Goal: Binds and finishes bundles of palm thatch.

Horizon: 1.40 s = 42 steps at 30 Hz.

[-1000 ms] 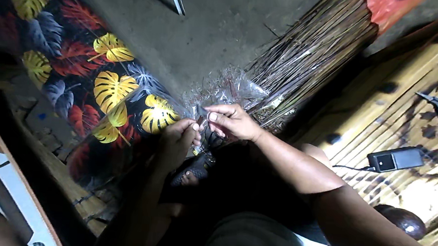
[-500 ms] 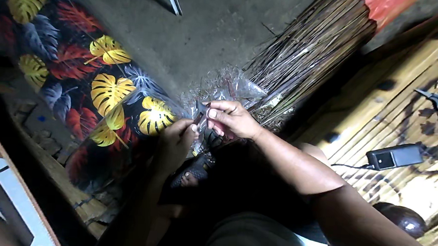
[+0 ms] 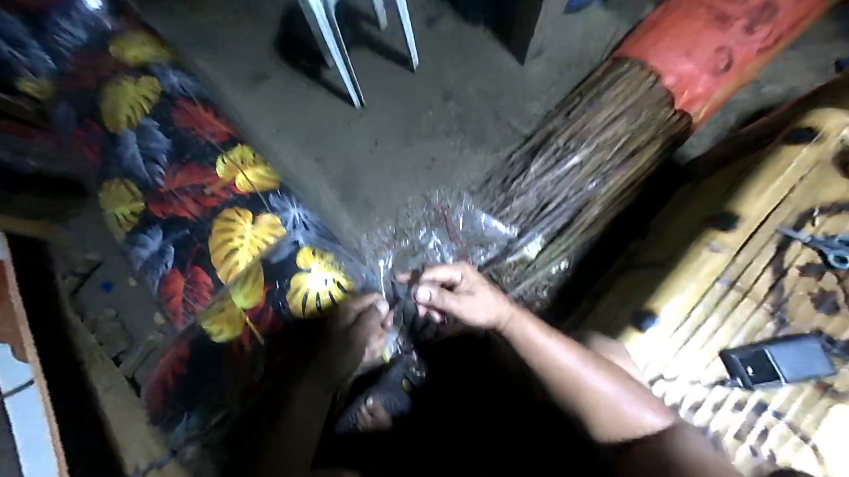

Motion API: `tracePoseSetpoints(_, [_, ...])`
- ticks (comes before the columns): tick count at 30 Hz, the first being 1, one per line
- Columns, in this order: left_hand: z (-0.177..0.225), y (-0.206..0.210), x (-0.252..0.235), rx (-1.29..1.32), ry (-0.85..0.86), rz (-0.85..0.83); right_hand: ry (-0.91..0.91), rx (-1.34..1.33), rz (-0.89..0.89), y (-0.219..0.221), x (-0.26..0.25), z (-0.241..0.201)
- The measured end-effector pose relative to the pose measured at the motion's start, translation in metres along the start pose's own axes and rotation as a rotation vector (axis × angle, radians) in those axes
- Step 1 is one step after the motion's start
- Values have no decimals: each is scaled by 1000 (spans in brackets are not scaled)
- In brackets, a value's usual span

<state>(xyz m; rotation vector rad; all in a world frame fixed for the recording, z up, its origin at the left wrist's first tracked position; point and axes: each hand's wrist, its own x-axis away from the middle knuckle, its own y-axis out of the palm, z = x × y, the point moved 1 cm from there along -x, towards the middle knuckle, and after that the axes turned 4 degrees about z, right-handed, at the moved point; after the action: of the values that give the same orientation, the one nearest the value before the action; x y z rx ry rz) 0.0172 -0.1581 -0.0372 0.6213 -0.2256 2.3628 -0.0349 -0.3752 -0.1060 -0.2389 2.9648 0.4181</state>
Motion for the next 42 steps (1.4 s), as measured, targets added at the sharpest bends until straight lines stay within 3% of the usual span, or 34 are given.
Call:
tracePoseSetpoints(7, [5, 0, 3, 53, 13, 31, -53, -17, 97, -15, -8, 3])
tracePoseSetpoints(15, [-5, 3, 9, -37, 29, 79, 54, -155, -101, 6, -1, 12])
tracePoseSetpoints(22, [-2, 5, 9, -4, -16, 95, 26, -46, 38, 1, -1, 13])
tracePoseSetpoints(26, [-1, 3, 8, -115, 87, 231, 33, -31, 214, -15, -8, 8])
tracePoseSetpoints(32, [-8, 12, 5, -436, 282, 270, 115, -114, -66, 10, -1, 11])
tracePoseSetpoints(37, [-15, 7, 2, -567, 321, 278, 33, -126, 29, 5, -2, 11])
tracePoseSetpoints(42, [0, 10, 2, -332, 203, 203, 62, -73, 13, 1, -5, -4])
